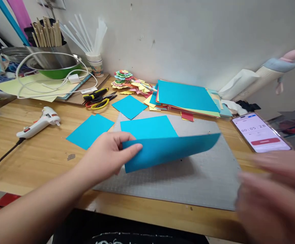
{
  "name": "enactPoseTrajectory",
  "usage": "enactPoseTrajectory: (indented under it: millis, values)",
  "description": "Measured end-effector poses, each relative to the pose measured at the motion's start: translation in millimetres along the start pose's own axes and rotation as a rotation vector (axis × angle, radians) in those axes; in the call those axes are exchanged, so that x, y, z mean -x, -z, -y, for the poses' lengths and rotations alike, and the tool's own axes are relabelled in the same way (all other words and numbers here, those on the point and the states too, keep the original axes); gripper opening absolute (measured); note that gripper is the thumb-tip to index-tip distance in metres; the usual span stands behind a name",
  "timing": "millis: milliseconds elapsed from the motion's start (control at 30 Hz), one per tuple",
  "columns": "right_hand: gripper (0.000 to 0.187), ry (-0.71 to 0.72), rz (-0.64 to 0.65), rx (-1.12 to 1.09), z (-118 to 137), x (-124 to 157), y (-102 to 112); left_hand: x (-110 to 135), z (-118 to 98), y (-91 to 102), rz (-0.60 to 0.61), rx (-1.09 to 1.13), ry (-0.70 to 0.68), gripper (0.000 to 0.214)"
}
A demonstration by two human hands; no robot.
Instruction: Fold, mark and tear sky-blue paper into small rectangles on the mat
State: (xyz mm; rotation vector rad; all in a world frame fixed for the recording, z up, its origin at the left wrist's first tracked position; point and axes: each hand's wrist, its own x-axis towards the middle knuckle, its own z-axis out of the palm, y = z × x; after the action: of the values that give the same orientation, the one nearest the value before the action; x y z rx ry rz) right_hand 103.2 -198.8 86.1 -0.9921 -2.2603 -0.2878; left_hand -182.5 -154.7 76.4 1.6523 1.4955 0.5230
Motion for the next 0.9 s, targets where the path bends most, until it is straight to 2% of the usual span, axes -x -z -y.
enactPoseTrajectory:
  millis: [67, 100, 200, 267, 367, 467, 567, 700, 900]
  values:
    - [0.054, 0.152, 0.028, -0.005, 12.6, -12.3, -17.6, -15.7, 5.6, 5.4, 0.002, 0.076, 0.091, 0.032]
    - [0.051, 0.172, 0.135, -0.011, 16.4, -18.4, -31.1, -22.7, 9.7, 6.8, 0.001, 0.096, 0.105, 0.031]
    - [0.045, 0.165, 0.412, 0.001, 21.1, -31.0, -75.3, -39.1, 25.1, 6.8, -0.011, 0.041, 0.088, 0.032]
    - [0.046, 0.119, 0.506, 0.011, 20.9, -33.4, -98.5, -47.6, 36.1, 4.8, -0.052, -0.077, 0.031, 0.033]
    - [0.049, 0.062, 0.582, 0.014, 18.4, -33.7, -118.3, -58.6, 51.6, 3.5, -0.169, -0.212, -0.044, 0.032]
    - [0.051, 0.035, 0.644, 0.008, 14.6, -37.3, -126.0, -66.7, 63.0, 5.9, -0.277, -0.316, -0.103, 0.032]
    - [0.058, 0.051, 0.666, 0.006, 11.7, -43.7, -128.1, -69.7, 69.5, 9.1, -0.334, -0.409, -0.117, 0.035]
    - [0.069, 0.123, 0.662, -0.01, 11.6, -47.9, -125.9, -66.9, 72.9, 9.5, -0.322, -0.464, -0.127, 0.038]
    - [0.053, 0.167, 0.627, 0.028, 5.5, -42.6, -119.4, -61.5, 69.9, 3.4, -0.272, -0.459, -0.154, 0.038]
